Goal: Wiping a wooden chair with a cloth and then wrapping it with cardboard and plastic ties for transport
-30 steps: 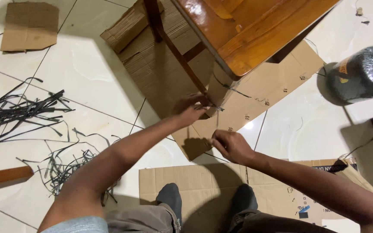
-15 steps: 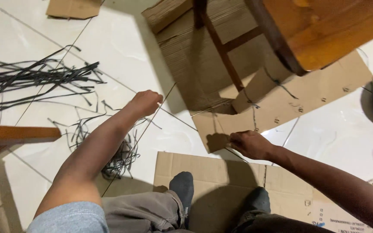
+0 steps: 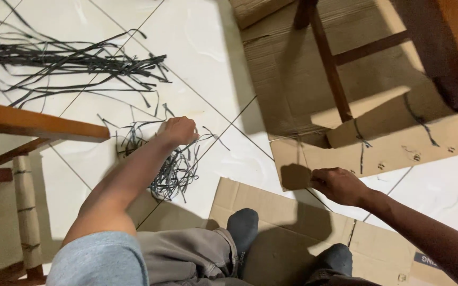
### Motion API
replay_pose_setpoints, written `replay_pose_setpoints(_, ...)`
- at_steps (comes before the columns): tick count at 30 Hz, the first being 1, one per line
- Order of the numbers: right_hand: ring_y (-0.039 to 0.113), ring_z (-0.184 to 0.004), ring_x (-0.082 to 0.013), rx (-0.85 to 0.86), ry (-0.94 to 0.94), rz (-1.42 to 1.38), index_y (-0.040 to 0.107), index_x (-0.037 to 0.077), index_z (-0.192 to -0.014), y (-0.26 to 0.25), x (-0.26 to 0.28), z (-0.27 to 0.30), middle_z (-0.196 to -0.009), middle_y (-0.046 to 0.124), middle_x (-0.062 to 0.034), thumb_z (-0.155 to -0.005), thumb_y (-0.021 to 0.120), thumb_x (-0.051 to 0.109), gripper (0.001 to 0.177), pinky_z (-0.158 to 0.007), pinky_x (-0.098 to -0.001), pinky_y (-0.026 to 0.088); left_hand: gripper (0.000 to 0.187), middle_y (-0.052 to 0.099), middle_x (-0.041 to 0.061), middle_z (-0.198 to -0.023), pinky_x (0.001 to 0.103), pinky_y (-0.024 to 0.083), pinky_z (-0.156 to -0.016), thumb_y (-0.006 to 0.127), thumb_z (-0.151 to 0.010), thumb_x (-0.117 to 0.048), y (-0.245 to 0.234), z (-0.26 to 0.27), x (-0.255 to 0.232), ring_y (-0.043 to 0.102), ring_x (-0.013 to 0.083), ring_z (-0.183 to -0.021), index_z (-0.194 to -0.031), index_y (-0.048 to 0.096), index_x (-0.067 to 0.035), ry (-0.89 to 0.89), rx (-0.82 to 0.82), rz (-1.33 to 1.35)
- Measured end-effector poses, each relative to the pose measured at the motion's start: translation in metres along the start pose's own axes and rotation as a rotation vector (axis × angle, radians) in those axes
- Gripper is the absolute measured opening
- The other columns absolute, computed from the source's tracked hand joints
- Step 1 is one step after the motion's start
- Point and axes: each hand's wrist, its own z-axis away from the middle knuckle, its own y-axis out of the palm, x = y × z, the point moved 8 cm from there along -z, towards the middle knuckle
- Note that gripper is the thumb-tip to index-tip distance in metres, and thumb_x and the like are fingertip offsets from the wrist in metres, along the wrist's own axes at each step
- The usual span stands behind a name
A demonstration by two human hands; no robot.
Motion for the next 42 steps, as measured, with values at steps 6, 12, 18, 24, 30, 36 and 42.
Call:
replay_pose_setpoints(6,0.076,-0.096,-0.0359,0.014,0.032,0.027,0.07,0.014,-0.103,-0.008,0.017,-0.011,-0.097,0.078,-0.0131,-0.098,0.06,0.029,0.019,-0.084,-0.0491,0.062,0.037,0.077,0.016,-0.085,0.047,0.06,-0.078,0.07,-0.094,-0.043,0.013,0.011,0.006,0.077,0.0341,-0.091,-0.094,0.078,-0.007,-0.09,0.026,0.146)
replay_pose_setpoints(12,0.078,-0.095,-0.0345,0.005,0.042,0.004,0.071,0.014,-0.104,-0.021,0.037,-0.006,-0.097,0.079,-0.0118,-0.099,0.059,0.028,0.019,-0.082,-0.0482,0.063,0.015,0.074,0.013,-0.076,0.045,0.057,-0.074,0.072,-0.089,-0.022,0.027,-0.023,0.012,0.077,0.0344,-0.082,-0.085,0.079,-0.01,-0.132,-0.083,0.274)
replay_pose_setpoints(18,0.078,-0.088,-0.0342,-0.026,0.018,0.008,0.07,0.013,-0.102,-0.008,0.023,-0.007,-0.091,0.077,-0.0117,-0.1,0.058,0.03,0.021,-0.078,-0.0465,0.063,0.023,0.076,0.015,-0.098,0.046,0.054,-0.09,0.074,-0.088,-0.031,-0.04,-0.047,-0.009,0.073,0.0357,-0.102,-0.1,0.077,-0.011,-0.073,-0.198,0.822)
replay_pose_setpoints(24,0.078,-0.088,-0.0344,-0.156,-0.005,-0.134,0.07,0.011,-0.104,-0.022,0.029,-0.012,-0.09,0.076,-0.015,-0.095,0.066,0.028,0.019,-0.074,-0.0467,0.062,0.028,0.068,0.001,-0.083,0.016,0.059,-0.065,0.079,-0.082,-0.019,-0.114,-0.022,-0.117,0.072,0.0063,-0.074,-0.101,0.066,-0.005,0.279,0.014,1.398)
replay_pose_setpoints(30,0.075,-0.094,-0.0343,-0.366,0.106,-0.838,0.053,0.009,-0.147,-0.064,0.044,-0.004,-0.127,0.068,-0.026,-0.099,0.062,0.028,0.052,-0.078,-0.0429,0.06,0.033,0.067,0.005,-0.079,0.017,0.057,-0.056,0.086,-0.08,-0.014,-0.099,0.002,-0.235,0.066,0.0086,-0.068,-0.103,0.067,-0.001,0.557,0.163,1.424)
replay_pose_setpoints(36,0.073,-0.101,-0.0343,-0.397,0.106,-1.229,0.034,0.004,-0.155,-0.044,0.032,-0.003,-0.127,0.064,-0.0226,-0.096,0.064,0.015,0.067,-0.082,-0.0406,0.06,0.026,0.072,0.012,-0.077,0.031,0.061,-0.056,0.087,-0.081,-0.017,-0.092,0.025,-0.298,0.071,0.0184,-0.069,-0.095,0.071,-0.003,0.548,0.096,1.47)
replay_pose_setpoints(42,0.075,-0.074,-0.0267,-0.415,0.226,-0.965,0.063,0.003,-0.114,-0.027,-0.003,0.025,-0.083,0.075,-0.0179,-0.103,0.06,0.036,0.035,-0.072,-0.0385,0.059,0.035,0.064,0.012,-0.077,0.035,0.063,-0.075,0.081,-0.081,-0.013,-0.063,0.009,-0.325,0.071,0.0199,-0.076,-0.105,0.058,-0.005,0.43,0.168,1.602)
